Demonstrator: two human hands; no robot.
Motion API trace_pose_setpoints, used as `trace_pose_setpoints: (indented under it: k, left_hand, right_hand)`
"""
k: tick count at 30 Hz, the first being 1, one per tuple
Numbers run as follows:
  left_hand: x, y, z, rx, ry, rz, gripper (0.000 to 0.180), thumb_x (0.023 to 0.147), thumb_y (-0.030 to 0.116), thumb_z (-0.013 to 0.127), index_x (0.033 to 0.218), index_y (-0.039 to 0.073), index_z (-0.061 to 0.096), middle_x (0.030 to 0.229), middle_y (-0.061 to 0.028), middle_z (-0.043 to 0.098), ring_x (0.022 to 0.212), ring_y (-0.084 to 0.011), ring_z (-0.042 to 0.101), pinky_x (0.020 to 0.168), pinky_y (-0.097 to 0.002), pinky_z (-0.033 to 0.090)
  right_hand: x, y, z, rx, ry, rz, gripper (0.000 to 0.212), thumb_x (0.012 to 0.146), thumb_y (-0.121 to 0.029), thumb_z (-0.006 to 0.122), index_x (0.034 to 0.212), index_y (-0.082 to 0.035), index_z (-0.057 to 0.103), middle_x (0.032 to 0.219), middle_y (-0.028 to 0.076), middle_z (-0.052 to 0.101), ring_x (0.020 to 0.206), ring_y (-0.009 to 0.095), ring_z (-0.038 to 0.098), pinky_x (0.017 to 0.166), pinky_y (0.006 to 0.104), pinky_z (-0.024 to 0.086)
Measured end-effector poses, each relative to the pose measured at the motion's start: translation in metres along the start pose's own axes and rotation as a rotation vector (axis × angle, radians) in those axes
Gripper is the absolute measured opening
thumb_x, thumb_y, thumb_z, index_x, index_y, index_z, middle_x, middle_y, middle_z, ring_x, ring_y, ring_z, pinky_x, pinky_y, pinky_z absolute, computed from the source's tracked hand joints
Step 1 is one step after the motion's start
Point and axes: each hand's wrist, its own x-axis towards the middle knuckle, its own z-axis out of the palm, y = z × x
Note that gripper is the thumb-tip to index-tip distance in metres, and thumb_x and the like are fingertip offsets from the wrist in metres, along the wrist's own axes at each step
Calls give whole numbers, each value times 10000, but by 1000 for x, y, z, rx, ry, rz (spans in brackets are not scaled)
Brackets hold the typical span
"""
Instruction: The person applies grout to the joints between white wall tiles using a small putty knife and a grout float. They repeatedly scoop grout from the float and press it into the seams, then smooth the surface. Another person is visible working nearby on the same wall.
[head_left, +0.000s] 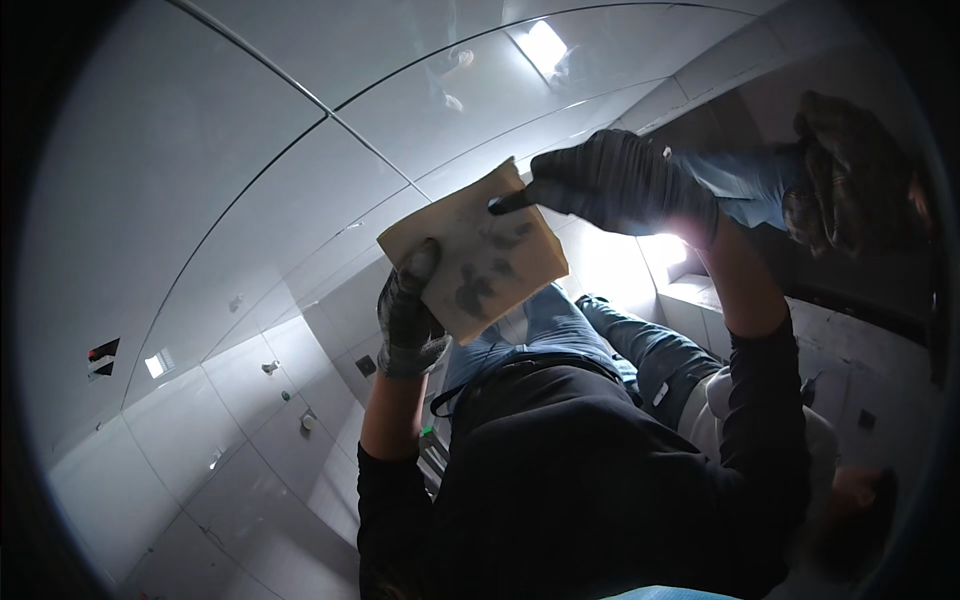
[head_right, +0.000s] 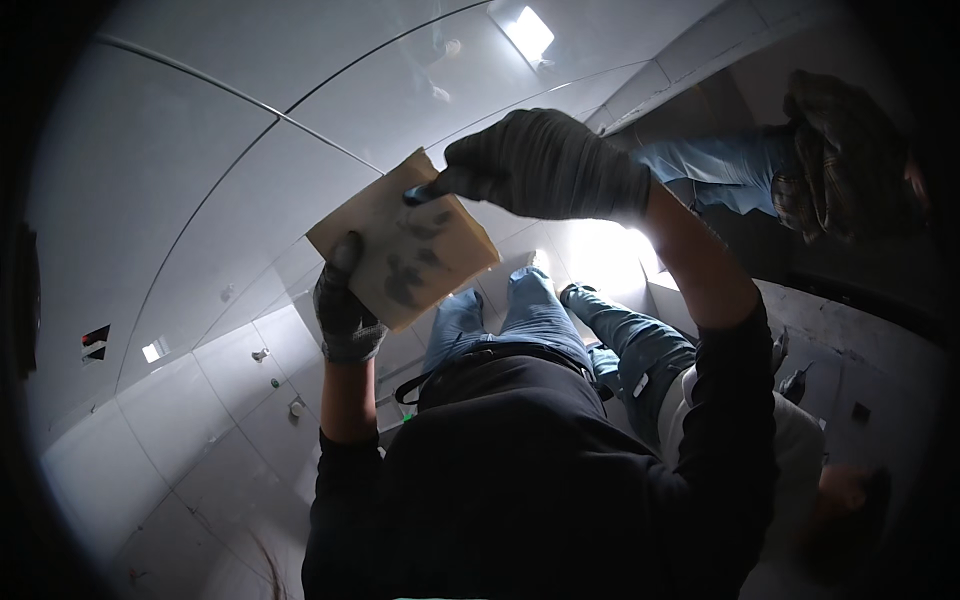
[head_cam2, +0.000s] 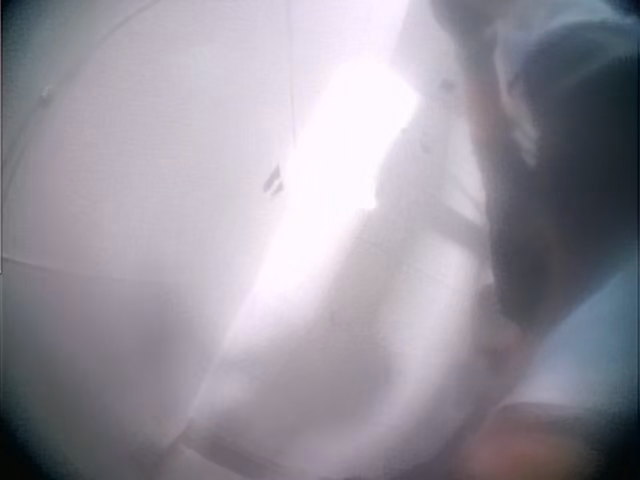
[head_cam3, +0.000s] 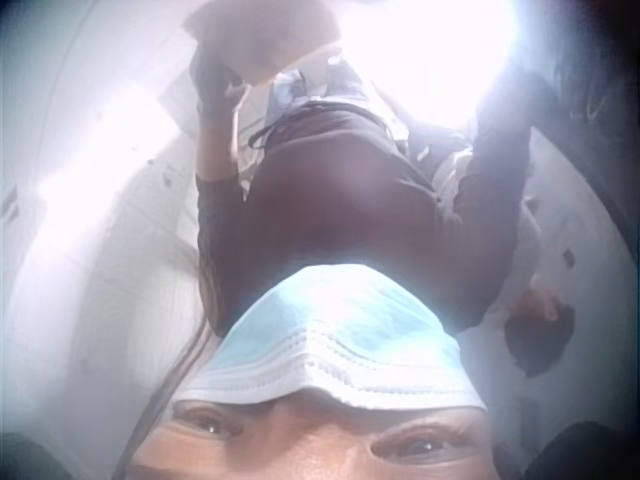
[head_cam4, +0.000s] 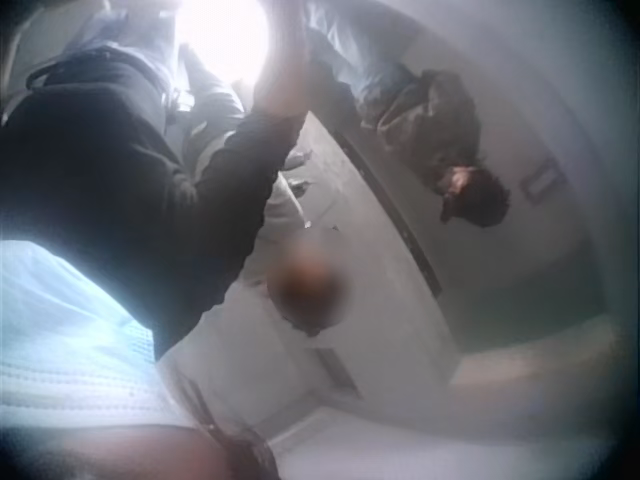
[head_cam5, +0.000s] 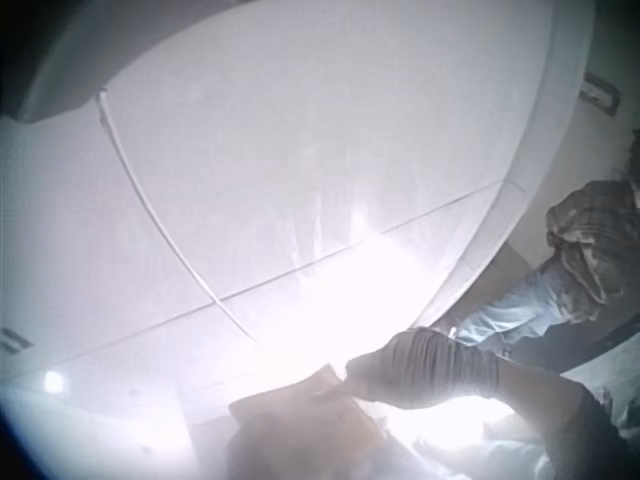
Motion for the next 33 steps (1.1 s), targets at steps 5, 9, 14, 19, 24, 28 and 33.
trace_pose_setpoints:
  k: [5, 9, 14, 19, 24, 28, 33]
  left_hand:
    - [-11, 17, 2, 68, 24, -39, 485, 889, 286, 563, 1223, -45, 443, 1097, -162, 581, 983, -249, 597, 844, -356, 498]
    - [-8, 9, 13, 21, 34, -116, 487, 890, 284, 562, 1229, -43, 440, 1109, -163, 577, 999, -252, 590, 851, -361, 497]
    - [-5, 0, 18, -48, -64, -121, 478, 891, 272, 556, 1233, -41, 441, 1131, -169, 568, 1022, -256, 579, 876, -374, 485]
    - [-6, -12, 24, 36, -9, -87, 476, 893, 277, 549, 1234, -40, 449, 1140, -171, 564, 1034, -260, 574, 891, -376, 473]
    - [-12, -11, 33, 106, 31, -47, 496, 889, 295, 556, 1232, -47, 450, 1127, -169, 568, 1019, -251, 579, 873, -362, 478]
    - [-8, -12, 44, 155, 94, -18, 508, 887, 300, 561, 1232, -54, 445, 1123, -168, 568, 1001, -245, 585, 857, -352, 484]
    - [-9, -14, 68, 130, -43, -80, 509, 898, 306, 548, 1237, -58, 439, 1123, -171, 568, 999, -248, 586, 854, -353, 486]
  right_hand:
    - [-4, -11, -21, -297, 21, 257, 208, 911, -265, 546, 912, -72, 623, 648, 81, 623, 566, 185, 622, 563, 294, 522]
    - [-8, -26, -13, -109, 347, 9, 375, 896, -413, 513, 788, -71, 622, 616, 35, 542, 587, 175, 589, 551, 279, 492]
    - [-13, -24, -5, -227, 201, -6, 385, 881, -448, 510, 817, -83, 613, 624, 23, 546, 600, 138, 577, 554, 268, 485]
    - [-34, -7, -5, -211, 96, 50, 363, 892, -444, 498, 889, -100, 615, 588, 20, 549, 566, 137, 582, 507, 254, 480]
    - [-45, 7, -22, -306, 134, 231, 235, 881, -342, 571, 861, -109, 587, 599, 30, 580, 551, 148, 617, 503, 260, 503]
    - [-61, -11, -27, 9, 362, 178, 295, 812, -343, 665, 944, -79, 670, 724, 45, 678, 638, 174, 668, 605, 264, 549]
    - [-66, -9, -25, -362, 384, 10, 317, 825, -335, 626, 1081, -149, 626, 700, 15, 580, 604, 153, 564, 521, 269, 480]
